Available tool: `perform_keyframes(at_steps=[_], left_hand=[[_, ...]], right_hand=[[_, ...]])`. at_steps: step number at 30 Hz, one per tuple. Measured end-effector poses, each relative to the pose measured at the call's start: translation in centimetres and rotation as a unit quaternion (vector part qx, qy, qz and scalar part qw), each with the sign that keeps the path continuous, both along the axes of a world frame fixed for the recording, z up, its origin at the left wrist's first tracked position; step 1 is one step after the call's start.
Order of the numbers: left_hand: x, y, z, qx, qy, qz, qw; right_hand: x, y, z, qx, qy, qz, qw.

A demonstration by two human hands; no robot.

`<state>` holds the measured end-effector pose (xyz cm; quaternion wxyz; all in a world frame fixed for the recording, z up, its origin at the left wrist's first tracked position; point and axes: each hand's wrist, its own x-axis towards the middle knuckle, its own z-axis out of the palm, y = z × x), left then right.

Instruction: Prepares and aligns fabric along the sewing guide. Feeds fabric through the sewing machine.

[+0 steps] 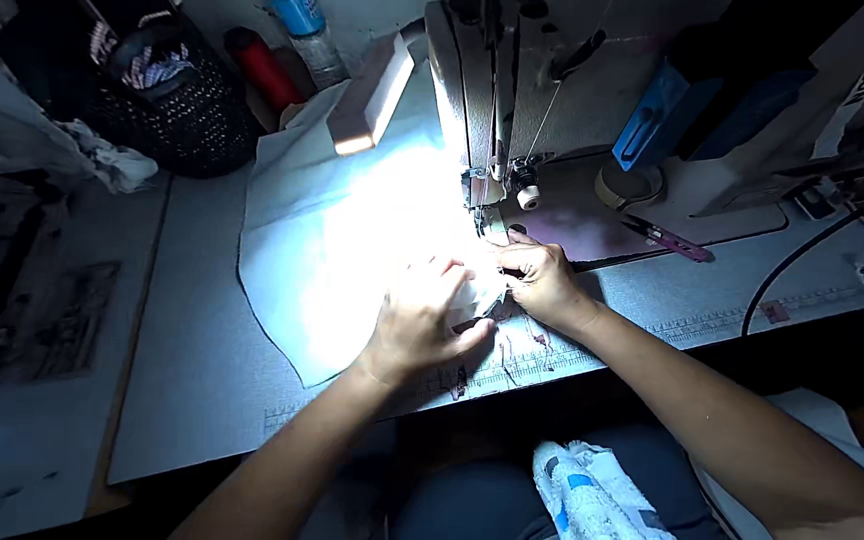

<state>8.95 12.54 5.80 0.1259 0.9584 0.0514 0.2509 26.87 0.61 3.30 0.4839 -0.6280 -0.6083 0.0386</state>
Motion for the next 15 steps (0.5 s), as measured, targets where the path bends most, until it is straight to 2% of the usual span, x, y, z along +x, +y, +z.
perform_keyframes(at_steps=[4,6,8,15], left_hand=[[-0.6,-1.0,-1.0,0.156,-0.038,0.019,0.987],[-0.7,-0.9,-1.1,0.200,-0.067,0.007,0.978],[-0.8,-0.7,-1.3,0.205,-0.075,-0.008,0.976],[-0.9,0.8,-1.1,0.125,-0.061,-0.071,0.988]], right_hand=[[0.2,-0.4,-0.2,0.010,-0.039,0.020,0.999],[0.5,-0.7,-0.4,0.025,-0.053,0.028,0.998],[0.7,-1.0,-0.3,0.028,-0.057,0.038,0.997],[1.2,-1.0,0.1,0.052,-0.098,0.044,0.993]])
